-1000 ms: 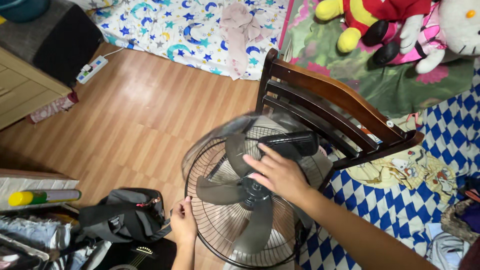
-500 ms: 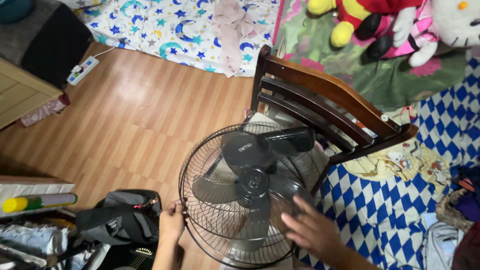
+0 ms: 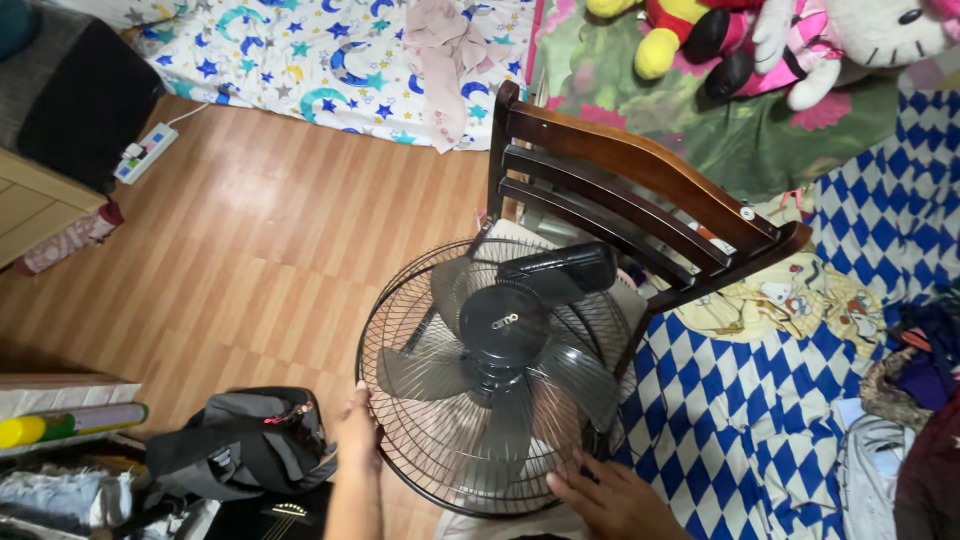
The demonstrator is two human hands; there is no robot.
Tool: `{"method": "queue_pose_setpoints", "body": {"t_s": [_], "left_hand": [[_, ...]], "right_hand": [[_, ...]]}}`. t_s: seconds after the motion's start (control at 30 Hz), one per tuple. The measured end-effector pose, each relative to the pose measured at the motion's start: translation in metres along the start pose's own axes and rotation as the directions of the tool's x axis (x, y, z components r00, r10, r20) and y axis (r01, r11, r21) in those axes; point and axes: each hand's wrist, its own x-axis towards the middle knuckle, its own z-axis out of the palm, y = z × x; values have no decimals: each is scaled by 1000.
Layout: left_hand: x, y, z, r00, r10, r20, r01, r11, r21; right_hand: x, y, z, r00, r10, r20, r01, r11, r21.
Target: The person assembles a black table fan by attaching the front grille to the fan head. They repeatedly align and press the grille onto the fan, checking the fit and adjusting the position throughout the process.
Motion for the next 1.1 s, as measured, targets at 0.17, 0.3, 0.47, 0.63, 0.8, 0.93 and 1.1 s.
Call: {"method": "queue_pose_setpoints", "body": {"t_s": [0.17,0.3,0.47,0.63,0.8,0.93,1.1], "left_hand": [[-12,32,-8,910,-378,169,405,897,-178],[-13,33,-10,893,-417,167,448,859,-250],[-10,24,-10,866,-462,188,496,839,-223],[-7,21,-10,889,-407,211,443,881,-168],[-1,16,-14,897,-381,225,417,898,-144],[3,9,-16,904,-355,240,399,901,-171],[-3,16,-12,902,-376,213,408,904,-128]], "right_hand": [[-12,-3,14,985,169,-41,-162,979,126],[-6,-2,19,971,164,-177,-159,986,39],[7,-3,9,864,504,-23,-452,794,406],[-6,7,-3,892,449,-49,-390,820,418],[1,34,-42,318,927,198,-596,33,802],[88,72,-74,789,609,-82,-568,774,281],[199,158,-46,784,620,34,-620,777,113]]}}
